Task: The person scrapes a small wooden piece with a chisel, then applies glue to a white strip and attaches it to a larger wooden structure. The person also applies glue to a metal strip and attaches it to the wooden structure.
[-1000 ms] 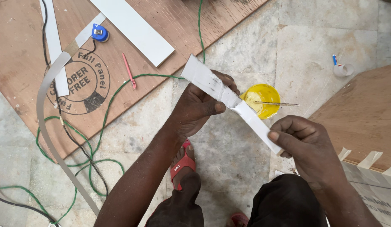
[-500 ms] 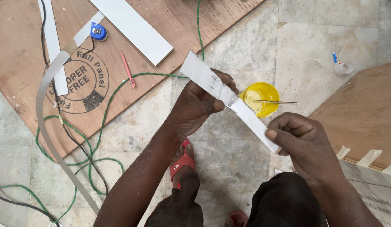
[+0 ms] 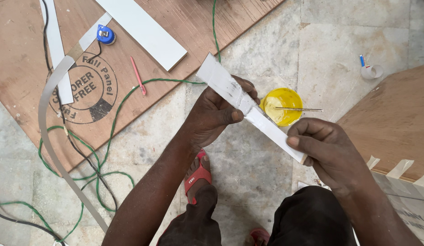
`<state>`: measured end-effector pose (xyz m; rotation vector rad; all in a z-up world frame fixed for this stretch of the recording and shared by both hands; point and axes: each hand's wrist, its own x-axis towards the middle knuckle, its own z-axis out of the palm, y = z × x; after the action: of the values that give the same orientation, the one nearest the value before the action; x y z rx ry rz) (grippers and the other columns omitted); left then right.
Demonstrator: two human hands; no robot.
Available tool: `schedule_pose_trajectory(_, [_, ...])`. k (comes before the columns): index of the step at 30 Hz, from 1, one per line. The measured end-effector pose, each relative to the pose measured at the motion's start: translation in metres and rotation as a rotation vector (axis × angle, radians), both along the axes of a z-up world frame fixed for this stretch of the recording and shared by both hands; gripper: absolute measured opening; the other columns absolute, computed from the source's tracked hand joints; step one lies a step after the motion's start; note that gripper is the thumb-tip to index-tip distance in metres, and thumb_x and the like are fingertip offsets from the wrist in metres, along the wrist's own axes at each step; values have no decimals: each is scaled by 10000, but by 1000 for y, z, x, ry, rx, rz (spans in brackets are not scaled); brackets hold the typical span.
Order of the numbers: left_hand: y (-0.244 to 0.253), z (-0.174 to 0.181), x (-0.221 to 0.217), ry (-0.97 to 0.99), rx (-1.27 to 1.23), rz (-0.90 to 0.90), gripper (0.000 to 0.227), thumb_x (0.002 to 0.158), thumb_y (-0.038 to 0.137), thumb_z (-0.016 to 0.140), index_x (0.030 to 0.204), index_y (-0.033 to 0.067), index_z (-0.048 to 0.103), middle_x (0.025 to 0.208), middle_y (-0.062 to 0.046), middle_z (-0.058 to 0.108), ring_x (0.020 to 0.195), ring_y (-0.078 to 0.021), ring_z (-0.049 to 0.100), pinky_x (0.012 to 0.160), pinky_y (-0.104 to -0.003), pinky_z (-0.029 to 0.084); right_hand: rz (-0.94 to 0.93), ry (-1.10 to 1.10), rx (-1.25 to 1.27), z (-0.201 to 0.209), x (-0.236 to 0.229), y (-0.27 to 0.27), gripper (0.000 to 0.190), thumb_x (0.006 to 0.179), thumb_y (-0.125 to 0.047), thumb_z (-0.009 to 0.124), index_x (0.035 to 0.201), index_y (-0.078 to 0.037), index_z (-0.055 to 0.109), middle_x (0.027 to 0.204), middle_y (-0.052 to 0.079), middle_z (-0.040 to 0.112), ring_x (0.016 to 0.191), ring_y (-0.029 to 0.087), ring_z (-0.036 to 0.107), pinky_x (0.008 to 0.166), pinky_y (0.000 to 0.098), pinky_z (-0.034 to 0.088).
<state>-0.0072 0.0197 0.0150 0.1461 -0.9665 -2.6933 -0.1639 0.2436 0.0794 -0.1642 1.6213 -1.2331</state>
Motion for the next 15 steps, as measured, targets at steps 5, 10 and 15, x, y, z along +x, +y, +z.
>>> schedule_pose_trajectory(5, [0, 2, 3, -10, -14, 0, 550, 859, 153, 903, 1332, 99, 628, 1324, -71, 654, 1287, -232, 641, 1153, -415, 558, 44, 21, 56, -11, -8, 13, 67, 858, -89, 755, 851, -31, 724, 654, -11, 588, 544, 52, 452, 468, 212, 346])
schedule_pose_trajectory(10, [-5, 1, 6, -5, -10, 2, 536, 872, 123, 888, 1338, 97, 625, 1318, -78, 661, 1263, -235, 648, 1139, -436, 557, 0, 13, 36, -22, -32, 45, 102, 849, -124, 746, 878, -29, 721, 669, 41, 659, 535, 102, 544, 464, 250, 437])
schedule_pose_trajectory(15, [-14, -4, 12, -46, -70, 62, 511, 900, 116, 870, 1347, 65, 626, 1263, -92, 669, 1201, -222, 660, 1121, -432, 563, 182, 585, 331, -30, -65, 40, 144, 931, -195, 746, 954, -53, 761, 706, 73, 637, 607, 134, 544, 526, 313, 410])
